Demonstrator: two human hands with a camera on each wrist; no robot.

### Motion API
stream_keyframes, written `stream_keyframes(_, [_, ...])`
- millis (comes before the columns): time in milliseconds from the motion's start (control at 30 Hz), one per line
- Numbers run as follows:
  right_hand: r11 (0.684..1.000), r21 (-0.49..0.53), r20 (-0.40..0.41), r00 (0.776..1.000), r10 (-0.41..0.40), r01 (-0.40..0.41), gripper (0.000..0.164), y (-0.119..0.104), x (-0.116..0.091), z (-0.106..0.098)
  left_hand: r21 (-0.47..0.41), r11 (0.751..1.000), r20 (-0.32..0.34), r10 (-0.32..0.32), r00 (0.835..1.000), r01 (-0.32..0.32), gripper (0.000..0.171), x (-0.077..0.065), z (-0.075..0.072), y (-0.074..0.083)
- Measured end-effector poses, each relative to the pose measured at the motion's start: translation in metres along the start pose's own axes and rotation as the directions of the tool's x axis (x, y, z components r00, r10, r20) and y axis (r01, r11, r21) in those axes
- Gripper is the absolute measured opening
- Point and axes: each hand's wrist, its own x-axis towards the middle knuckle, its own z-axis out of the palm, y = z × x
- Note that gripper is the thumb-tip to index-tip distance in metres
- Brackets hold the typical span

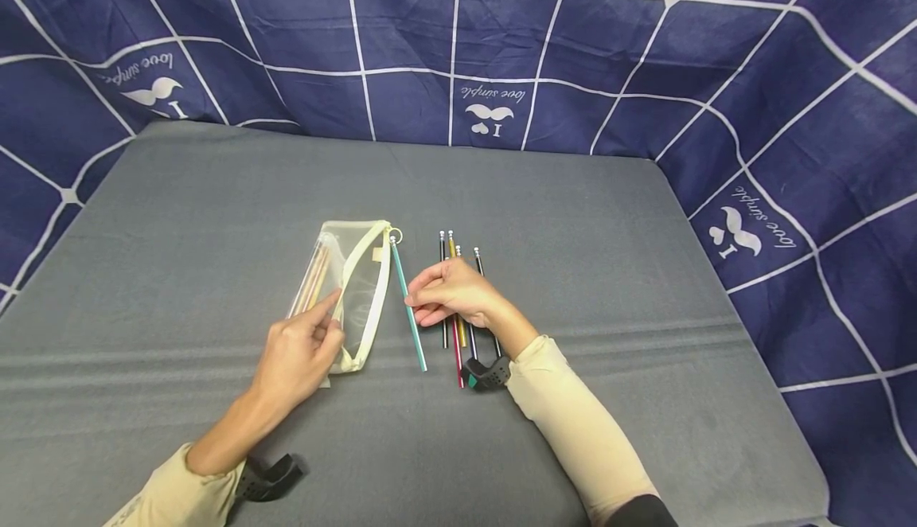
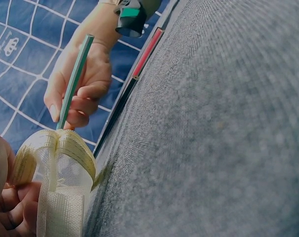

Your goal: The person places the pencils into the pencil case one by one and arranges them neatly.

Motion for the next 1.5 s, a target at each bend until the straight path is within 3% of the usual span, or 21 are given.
stream_keyframes(400, [0.999,-0.017,0.03,0.999,0.044,-0.043,0.016,-0.001,0.009,0.012,0.01,1.0,0.006,-0.002,1.0,0.002,0.043,-0.001,0.0,0.0])
stream_keyframes(800, [0.999,-0.005,0.026,0.999,0.037,-0.037,0.012,-0.005,0.021,0.028,0.008,1.0,0.013,-0.001,1.0,0.001,0.044,0.0,-0.003,0.0])
stream_keyframes(1167, [0.999,0.019,-0.013,0.999,0.034,-0.034,0.013,-0.006,0.032,0.034,0.006,1.0,0.019,0.009,1.0,-0.01,0.044,0.003,-0.001,0.0])
stream_keyframes(1500, [0.993,0.115,-0.057,0.998,-0.004,0.01,0.009,-0.002,0.04,0.045,-0.005,1.0,0.027,0.0,1.0,0.001,0.044,0.002,-0.002,0.0])
